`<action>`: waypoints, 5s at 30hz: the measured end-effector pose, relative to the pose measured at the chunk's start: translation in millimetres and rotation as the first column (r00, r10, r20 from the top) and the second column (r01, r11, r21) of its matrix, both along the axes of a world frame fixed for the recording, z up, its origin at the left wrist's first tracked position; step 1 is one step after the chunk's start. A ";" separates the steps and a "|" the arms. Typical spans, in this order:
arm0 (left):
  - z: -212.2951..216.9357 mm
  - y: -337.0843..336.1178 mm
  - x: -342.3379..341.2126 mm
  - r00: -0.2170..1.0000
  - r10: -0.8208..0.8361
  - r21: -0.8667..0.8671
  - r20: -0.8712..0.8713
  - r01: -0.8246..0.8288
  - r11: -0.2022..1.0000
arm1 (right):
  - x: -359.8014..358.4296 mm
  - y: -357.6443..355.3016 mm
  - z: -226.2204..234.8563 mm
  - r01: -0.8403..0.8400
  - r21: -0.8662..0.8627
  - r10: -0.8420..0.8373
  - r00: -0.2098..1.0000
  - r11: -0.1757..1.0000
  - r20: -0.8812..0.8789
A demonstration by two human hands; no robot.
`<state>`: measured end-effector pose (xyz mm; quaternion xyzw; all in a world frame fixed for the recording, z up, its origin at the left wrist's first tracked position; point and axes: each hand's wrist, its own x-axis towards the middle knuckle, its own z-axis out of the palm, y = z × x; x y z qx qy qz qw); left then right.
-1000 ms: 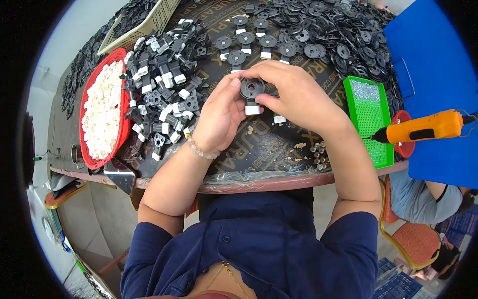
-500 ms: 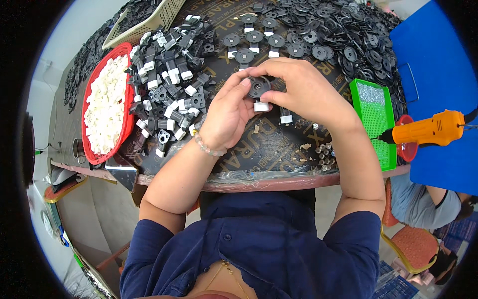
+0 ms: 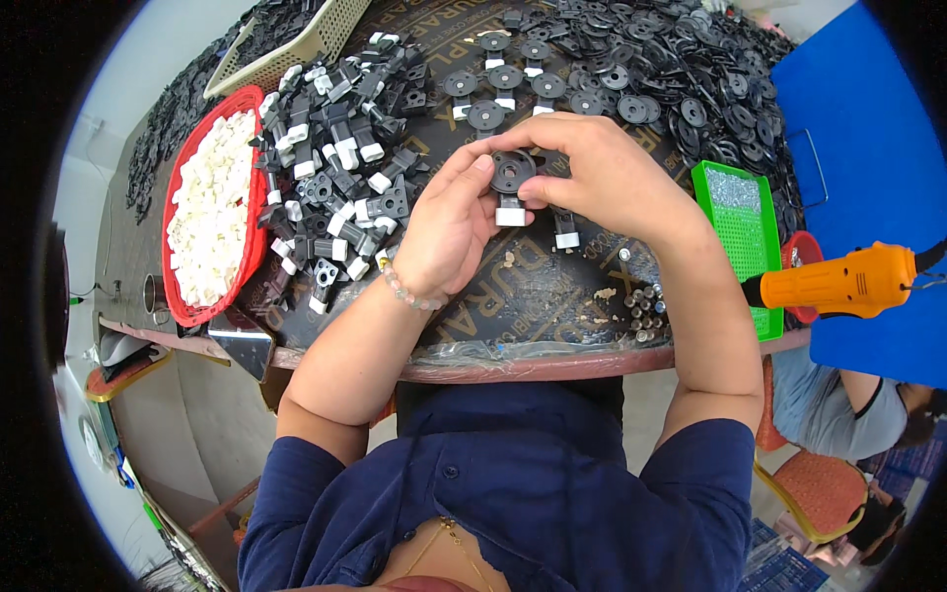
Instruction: Assembling small plastic toy components by fitting circular pieces onto T-shaped pieces at a factory workbench.
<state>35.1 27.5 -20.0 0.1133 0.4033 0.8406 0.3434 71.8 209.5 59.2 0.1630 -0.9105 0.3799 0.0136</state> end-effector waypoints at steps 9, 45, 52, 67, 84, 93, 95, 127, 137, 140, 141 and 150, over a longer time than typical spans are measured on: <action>3.4 3.8 1.7 0.998 0.052 -0.040 0.039 -0.051 0.998 | -2.6 4.4 -11.2 0.001 -0.128 0.004 0.999 0.992 0.039; -4.5 6.6 27.6 0.892 0.088 -0.148 -0.444 -0.170 0.974 | -57.4 25.3 -97.7 0.326 0.232 -0.264 0.928 0.916 -0.262; 9.4 -0.5 38.3 0.411 0.073 -0.035 -0.909 -0.251 0.967 | -45.4 -11.5 -60.3 0.214 0.292 -0.105 0.931 0.932 -0.349; 23.3 -14.3 14.3 -0.136 0.179 0.224 -0.974 -0.663 0.714 | -59.4 -62.5 -53.1 -0.352 -0.052 0.319 0.894 0.934 -0.315; 11.7 4.0 17.7 0.985 -0.166 -0.056 0.044 0.169 0.984 | 115.8 59.8 -76.3 0.328 0.338 -0.311 0.944 0.882 -0.107; 1.6 5.7 17.9 0.987 -0.150 -0.087 0.062 0.155 0.984 | 101.5 42.1 -59.7 0.413 -0.111 -0.420 0.906 0.904 -0.048; 1.0 8.1 19.5 0.988 -0.156 -0.116 0.018 0.157 0.981 | 92.2 32.9 -51.5 0.387 -0.177 -0.401 0.914 0.905 -0.056; -0.3 6.2 5.7 0.991 -0.084 -0.085 0.108 0.094 0.992 | -41.9 116.2 -82.7 0.707 0.481 -0.463 0.705 0.519 -0.537; -0.8 3.0 0.6 0.987 -0.027 -0.006 0.155 0.028 1.000 | 16.4 23.0 -54.9 0.382 -0.566 -0.393 0.913 0.731 0.108; -1.5 3.4 0.9 0.985 -0.007 -0.005 0.174 0.008 1.000 | 24.0 9.9 -54.0 0.305 -0.518 -0.328 0.943 0.799 0.049; -1.2 4.5 1.1 0.985 -0.004 -0.016 0.171 0.007 1.000 | 24.8 5.8 -51.4 0.273 -0.525 -0.318 0.948 0.806 0.004; -14.2 5.5 -1.3 0.992 -0.062 0.054 0.111 0.056 0.997 | 25.0 -6.6 -47.6 0.223 -0.138 -0.250 0.941 0.965 -0.226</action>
